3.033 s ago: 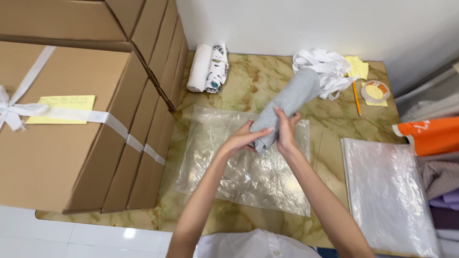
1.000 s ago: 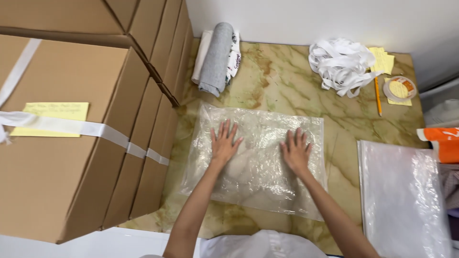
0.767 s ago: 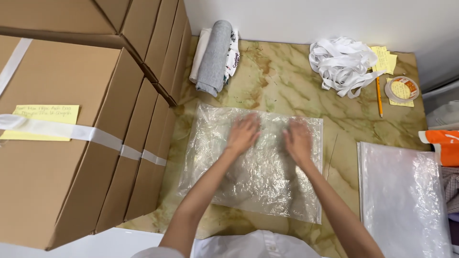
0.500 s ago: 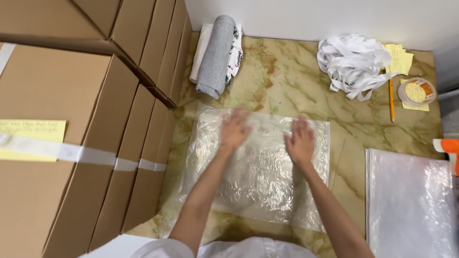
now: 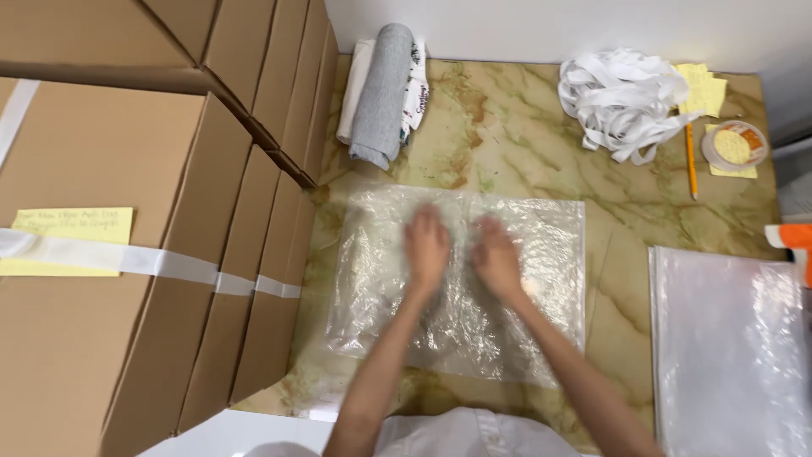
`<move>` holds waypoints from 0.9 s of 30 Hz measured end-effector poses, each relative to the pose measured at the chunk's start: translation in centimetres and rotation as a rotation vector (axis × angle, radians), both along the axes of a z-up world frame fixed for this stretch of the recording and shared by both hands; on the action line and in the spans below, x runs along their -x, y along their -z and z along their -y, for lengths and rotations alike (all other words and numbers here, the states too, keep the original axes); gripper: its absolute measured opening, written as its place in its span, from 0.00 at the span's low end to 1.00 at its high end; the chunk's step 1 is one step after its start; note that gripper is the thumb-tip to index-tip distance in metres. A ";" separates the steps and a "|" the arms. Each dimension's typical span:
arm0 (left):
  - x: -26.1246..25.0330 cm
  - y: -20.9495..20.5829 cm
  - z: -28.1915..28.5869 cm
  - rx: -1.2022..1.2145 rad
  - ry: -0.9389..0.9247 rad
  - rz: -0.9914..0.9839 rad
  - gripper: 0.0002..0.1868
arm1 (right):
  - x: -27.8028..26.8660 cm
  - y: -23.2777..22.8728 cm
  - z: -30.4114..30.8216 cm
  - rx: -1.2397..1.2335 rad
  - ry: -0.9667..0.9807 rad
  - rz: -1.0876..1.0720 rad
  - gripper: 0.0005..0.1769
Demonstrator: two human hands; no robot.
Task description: Packing items into cardboard boxes, tying them with decorative ribbons, and placing them into plastic bags.
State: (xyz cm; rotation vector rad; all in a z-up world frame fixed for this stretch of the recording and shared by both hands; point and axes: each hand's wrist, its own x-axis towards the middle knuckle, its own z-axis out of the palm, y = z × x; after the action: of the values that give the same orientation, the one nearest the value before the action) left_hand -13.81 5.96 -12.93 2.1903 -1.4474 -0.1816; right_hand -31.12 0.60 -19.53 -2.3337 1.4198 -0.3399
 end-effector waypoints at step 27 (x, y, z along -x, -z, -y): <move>-6.0 0.2 -22.8 -0.187 -0.146 0.198 0.31 | 14.1 -7.6 -16.6 0.074 0.136 -0.083 0.27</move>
State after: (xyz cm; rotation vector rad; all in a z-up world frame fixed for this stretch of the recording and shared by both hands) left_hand -7.80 28.80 -13.09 2.5173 -1.4148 -0.0518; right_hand -45.23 17.20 -11.97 -2.3391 1.6373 -0.3425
